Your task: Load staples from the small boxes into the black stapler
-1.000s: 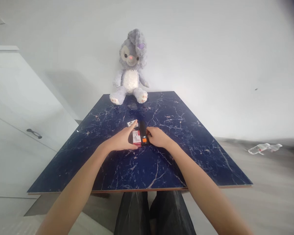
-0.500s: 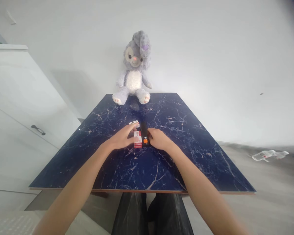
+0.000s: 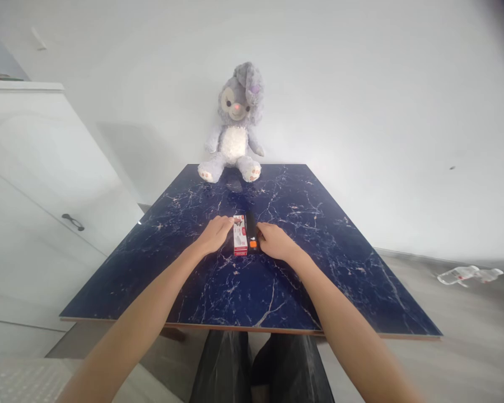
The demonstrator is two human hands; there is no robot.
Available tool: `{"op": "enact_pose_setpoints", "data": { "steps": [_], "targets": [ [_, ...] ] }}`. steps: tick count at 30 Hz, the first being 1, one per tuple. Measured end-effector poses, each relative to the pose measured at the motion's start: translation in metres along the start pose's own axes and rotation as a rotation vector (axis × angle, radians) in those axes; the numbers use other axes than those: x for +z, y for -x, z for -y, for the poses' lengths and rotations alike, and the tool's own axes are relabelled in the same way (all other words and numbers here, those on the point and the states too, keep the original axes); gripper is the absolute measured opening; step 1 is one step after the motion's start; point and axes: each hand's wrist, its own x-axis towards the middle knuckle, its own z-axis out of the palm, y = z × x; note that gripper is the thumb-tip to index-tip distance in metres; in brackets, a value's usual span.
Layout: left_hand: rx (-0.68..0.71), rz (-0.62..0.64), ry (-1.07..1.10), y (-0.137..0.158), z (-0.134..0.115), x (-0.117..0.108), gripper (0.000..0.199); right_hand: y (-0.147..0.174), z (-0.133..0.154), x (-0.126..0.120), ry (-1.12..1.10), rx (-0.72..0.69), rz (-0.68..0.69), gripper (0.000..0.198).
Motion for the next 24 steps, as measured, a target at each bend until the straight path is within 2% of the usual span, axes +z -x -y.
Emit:
{"op": "enact_pose_setpoints", "data": {
  "steps": [3, 5, 7, 10, 12, 14, 16, 20, 24],
  "targets": [
    [-0.005, 0.035, 0.093, 0.001, 0.002, -0.002, 0.068, 0.0, 0.0, 0.0, -0.011, -0.001, -0.016, 0.017],
    [-0.007, 0.03, 0.127, 0.0, 0.007, -0.005, 0.064, 0.0, 0.001, 0.001, -0.022, -0.007, -0.024, 0.017],
    [0.014, 0.097, 0.153, 0.001, 0.011, -0.009, 0.065, 0.0, 0.001, 0.001, -0.034, -0.011, -0.033, 0.017],
    [0.057, 0.274, 0.169, 0.005, 0.014, -0.014, 0.11, -0.001, -0.001, 0.002, -0.103, 0.036, -0.037, 0.017],
    [0.064, 0.322, 0.134, 0.009, 0.011, -0.015, 0.134, -0.003, -0.002, 0.004, -0.225, 0.147, -0.022, 0.023],
    [0.06, 0.298, 0.092, 0.013, 0.005, -0.012, 0.144, -0.005, -0.002, 0.005, -0.341, 0.288, -0.043, 0.032],
    [0.057, 0.248, 0.067, 0.015, -0.001, -0.009, 0.144, -0.006, 0.001, 0.005, -0.365, 0.382, -0.111, 0.043],
    [0.062, 0.175, 0.016, 0.012, -0.009, 0.004, 0.138, -0.003, 0.012, 0.001, -0.199, 0.448, -0.236, 0.068],
    [0.098, 0.117, -0.06, -0.013, -0.018, 0.029, 0.135, 0.0, 0.008, -0.012, -0.075, 0.554, -0.311, 0.078]
  ]
}}
